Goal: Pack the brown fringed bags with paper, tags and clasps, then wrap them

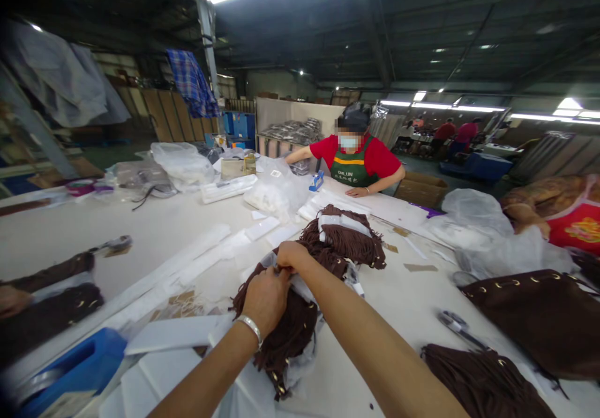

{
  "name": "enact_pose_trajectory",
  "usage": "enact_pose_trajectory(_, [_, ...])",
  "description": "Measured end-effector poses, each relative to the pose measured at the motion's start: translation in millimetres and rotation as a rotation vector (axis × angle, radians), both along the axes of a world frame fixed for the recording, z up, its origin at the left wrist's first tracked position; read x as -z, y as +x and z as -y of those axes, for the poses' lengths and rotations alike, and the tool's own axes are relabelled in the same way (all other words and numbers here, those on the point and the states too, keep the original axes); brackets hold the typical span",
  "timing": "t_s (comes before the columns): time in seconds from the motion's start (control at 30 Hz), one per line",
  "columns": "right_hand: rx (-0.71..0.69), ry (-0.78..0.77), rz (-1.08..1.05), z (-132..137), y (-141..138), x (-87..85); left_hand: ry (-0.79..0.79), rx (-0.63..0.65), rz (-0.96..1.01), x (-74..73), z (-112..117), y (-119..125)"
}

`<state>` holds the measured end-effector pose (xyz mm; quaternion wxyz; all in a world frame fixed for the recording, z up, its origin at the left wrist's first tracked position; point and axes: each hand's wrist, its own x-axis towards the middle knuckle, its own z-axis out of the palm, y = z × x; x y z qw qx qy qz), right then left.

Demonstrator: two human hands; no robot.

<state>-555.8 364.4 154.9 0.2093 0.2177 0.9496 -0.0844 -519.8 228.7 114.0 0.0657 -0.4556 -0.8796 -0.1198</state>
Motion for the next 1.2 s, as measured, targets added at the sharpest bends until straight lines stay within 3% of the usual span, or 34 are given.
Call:
enact_pose_trajectory(0.17, [0.043,0.045,0.093,-6.1,4.4,0.5,-0.04,0.029,-0.004,1.9,1.8,-4.1])
enact_pose_trajectory(0.33, [0.072,0.127,0.033,-11.3,22.5,7.5,-0.084,0.062,-0.003,5.7,1.8,-9.8])
enact_pose_trajectory(0.47, [0.097,0.158,-0.055,-7.5,37.4,7.6,-0.129,0.091,-0.018,0.5,2.8,-11.0])
enact_pose_trajectory(0.67, [0.069,0.125,-0.228,-12.8,65.8,-8.9,-0.175,0.13,-0.076,-11.9,4.8,-6.2])
enact_pose_trajectory(0.9, [-0.024,0.151,-0.5,-11.3,134.1,-30.4,-0.172,0.122,-0.073,-16.4,9.3,-5.0])
enact_pose_trajectory(1.03, [-0.161,0.15,-0.567,2.3,167.6,-19.8,-0.181,0.082,-0.073,-19.2,12.1,-6.7])
enact_pose_trajectory(1.2, [-0.212,0.147,-0.56,8.2,181.0,-2.5,-0.194,0.08,-0.099,-18.4,10.2,-3.5])
